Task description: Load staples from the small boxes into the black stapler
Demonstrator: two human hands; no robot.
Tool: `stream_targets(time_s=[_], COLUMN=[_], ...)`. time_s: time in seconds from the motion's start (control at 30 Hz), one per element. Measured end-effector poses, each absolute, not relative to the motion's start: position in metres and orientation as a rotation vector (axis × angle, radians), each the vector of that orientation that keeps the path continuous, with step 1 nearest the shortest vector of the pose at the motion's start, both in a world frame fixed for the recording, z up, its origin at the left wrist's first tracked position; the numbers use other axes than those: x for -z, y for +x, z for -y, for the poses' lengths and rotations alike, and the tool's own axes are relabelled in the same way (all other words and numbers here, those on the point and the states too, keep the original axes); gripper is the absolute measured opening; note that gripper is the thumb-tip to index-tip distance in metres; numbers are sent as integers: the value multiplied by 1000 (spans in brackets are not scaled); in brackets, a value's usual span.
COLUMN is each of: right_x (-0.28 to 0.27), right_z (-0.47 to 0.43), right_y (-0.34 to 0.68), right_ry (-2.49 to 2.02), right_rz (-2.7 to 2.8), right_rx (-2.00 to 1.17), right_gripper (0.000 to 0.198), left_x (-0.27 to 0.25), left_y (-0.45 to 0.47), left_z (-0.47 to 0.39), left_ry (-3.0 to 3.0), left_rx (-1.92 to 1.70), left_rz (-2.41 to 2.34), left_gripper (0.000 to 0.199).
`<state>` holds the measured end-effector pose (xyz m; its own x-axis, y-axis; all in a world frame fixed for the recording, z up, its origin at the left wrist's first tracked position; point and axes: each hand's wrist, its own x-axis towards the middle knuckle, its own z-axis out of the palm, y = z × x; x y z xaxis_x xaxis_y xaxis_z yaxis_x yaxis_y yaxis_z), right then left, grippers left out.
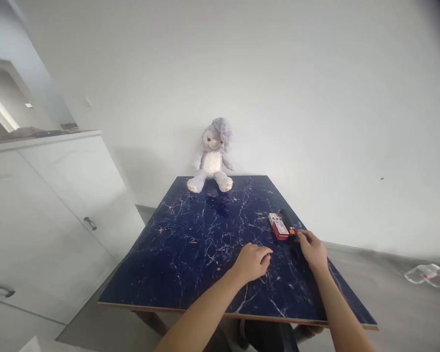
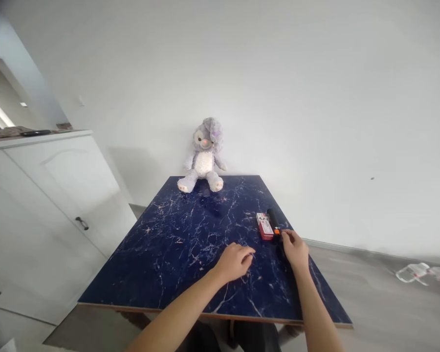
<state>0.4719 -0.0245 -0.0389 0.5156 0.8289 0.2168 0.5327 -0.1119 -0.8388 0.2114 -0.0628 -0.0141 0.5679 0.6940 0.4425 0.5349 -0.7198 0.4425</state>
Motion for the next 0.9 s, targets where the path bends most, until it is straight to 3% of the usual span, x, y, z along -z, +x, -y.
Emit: stream_targets(time_s=[0.2, 0.5, 0.7, 0.9], right_x=[45, 35, 32, 34], right_z=[24, 35, 32, 24], right_y=[474, 466, 464, 462], right_ry=[-1727, -1708, -1683, -1665], right_rz=[1092, 1126, 1114, 1225], right_rx=[-381, -417, -408, -428], right_gripper=[46, 42, 42, 56], left_x=[7, 28, 19, 19], left_y=[209, 156, 124, 123], left_z=[72, 199, 173, 133], left_ry=[2468, 2165, 2329, 2442], left_rx=[-1004, -1315, -909, -825], left_rz=[-1159, -1686, -1764, -1797], left_gripper=[27, 27, 26, 25])
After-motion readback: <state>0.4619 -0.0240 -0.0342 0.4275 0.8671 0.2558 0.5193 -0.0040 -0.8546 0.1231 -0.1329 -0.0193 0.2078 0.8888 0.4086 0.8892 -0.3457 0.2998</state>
